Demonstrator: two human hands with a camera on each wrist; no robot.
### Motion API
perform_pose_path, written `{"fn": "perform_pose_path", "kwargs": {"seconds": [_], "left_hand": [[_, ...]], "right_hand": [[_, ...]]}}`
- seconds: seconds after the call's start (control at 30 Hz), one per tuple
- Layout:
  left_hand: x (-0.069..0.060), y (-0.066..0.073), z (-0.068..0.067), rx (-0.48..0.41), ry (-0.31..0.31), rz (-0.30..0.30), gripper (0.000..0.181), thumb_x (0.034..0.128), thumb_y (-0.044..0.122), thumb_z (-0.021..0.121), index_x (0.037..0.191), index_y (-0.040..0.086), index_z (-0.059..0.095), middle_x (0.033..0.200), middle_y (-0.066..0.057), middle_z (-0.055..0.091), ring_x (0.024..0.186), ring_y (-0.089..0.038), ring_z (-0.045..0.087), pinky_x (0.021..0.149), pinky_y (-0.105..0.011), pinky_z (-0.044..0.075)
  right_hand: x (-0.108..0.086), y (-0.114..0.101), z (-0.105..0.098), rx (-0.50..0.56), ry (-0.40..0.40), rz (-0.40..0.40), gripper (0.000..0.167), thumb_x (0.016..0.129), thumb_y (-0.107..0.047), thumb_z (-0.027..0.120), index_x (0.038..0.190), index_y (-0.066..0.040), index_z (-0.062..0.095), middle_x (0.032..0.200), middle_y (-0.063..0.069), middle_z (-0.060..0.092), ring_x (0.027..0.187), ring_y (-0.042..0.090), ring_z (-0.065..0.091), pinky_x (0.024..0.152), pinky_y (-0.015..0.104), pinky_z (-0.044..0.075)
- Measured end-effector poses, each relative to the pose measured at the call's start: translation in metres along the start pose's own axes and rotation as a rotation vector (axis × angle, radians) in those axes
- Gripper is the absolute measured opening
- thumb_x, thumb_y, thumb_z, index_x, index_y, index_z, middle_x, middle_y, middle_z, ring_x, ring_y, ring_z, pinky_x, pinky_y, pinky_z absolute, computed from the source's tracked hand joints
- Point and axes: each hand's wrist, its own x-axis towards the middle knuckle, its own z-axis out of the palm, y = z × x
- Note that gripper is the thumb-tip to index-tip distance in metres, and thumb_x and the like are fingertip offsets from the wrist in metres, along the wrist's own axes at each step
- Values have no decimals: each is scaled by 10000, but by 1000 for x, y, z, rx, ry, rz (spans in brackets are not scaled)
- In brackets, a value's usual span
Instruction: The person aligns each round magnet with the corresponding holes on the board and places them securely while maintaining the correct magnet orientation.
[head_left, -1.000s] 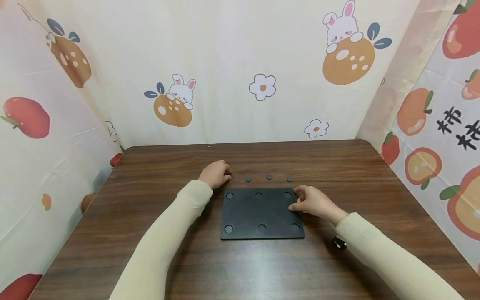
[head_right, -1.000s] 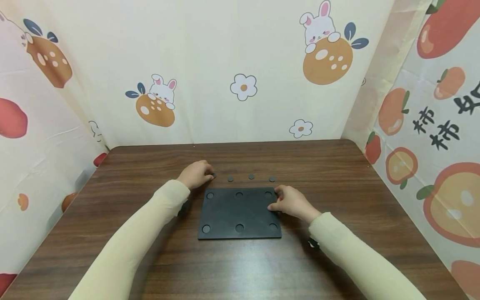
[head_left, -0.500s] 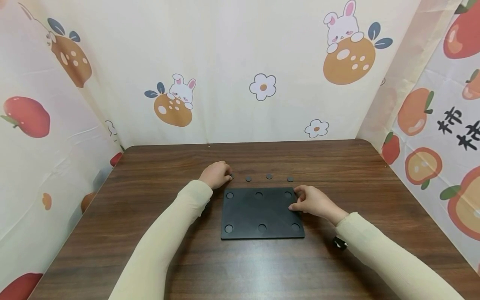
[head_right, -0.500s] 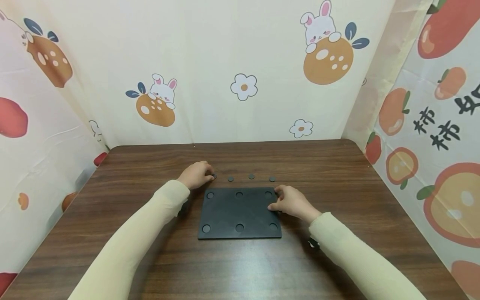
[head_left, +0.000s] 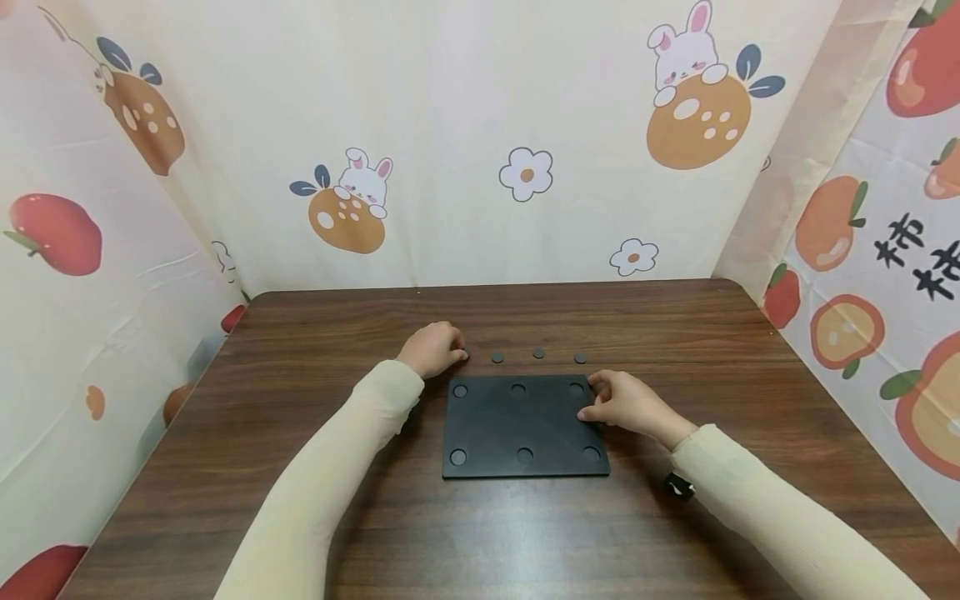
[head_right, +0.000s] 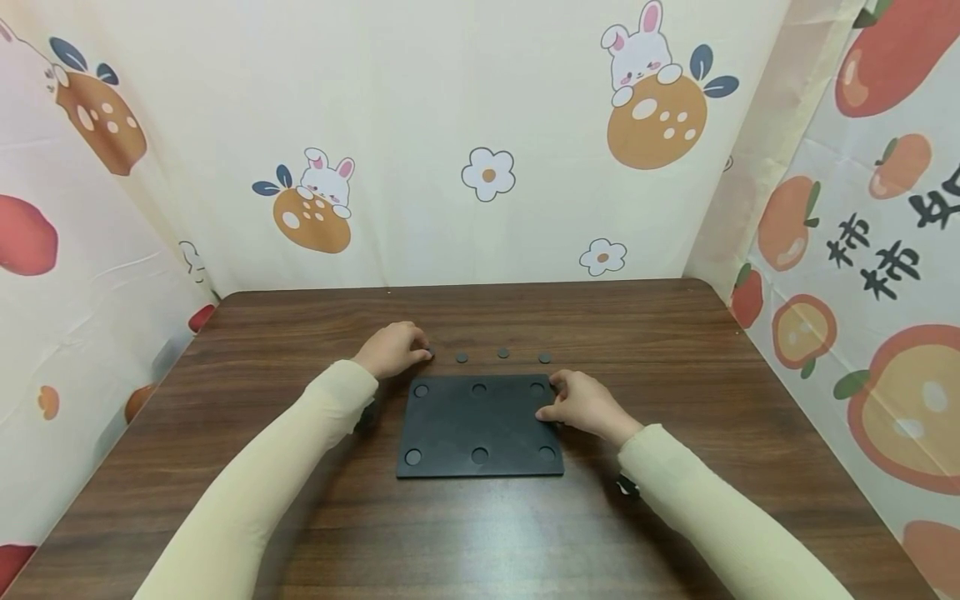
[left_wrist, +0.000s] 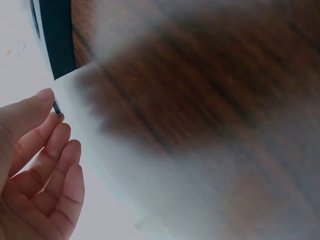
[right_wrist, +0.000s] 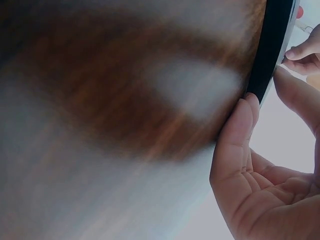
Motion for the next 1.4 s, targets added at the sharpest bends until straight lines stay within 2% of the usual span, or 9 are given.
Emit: {"fn": "perform_pose_path", "kwargs": {"seconds": [0.43, 0.73, 1.17, 1.4], "left_hand": [[-6, 12, -5, -30, 18, 38, 221, 944, 260, 666, 1091, 106, 726, 1104, -58, 666, 984, -214, 650, 871, -378, 540], [-8, 22, -5, -35, 22, 96, 197, 936, 246, 677, 1065, 110, 737, 1074, -38, 659, 958, -184, 643, 858, -347, 540], [-14, 41, -5, -57, 11, 141, 207, 933, 256, 683, 1074, 115, 740, 1014, -13, 628, 849, -124, 597, 783, -296, 532], [-19, 49, -6, -73, 13, 193, 199, 934, 237, 682, 1065, 101, 744, 999, -19, 626, 860, -129, 605, 777, -289, 535]], "right_hand": [[1, -1, 0, 0, 6, -7, 718, 840, -244, 775, 1401, 50, 437, 750, 46, 575, 628, 169, 550, 587, 318, 458], [0, -1, 0, 2, 4, -6, 722, 838, -252, 778, 1402, 45, 438, 759, 50, 579, 633, 169, 552, 590, 319, 456], [0, -1, 0, 8, 3, -3, 717, 842, -254, 775, 1404, 35, 437, 755, 48, 572, 629, 171, 544, 588, 321, 444], [0, -1, 0, 8, 3, -5, 721, 841, -256, 776, 1405, 38, 436, 755, 48, 578, 627, 174, 547, 586, 322, 448]]}}
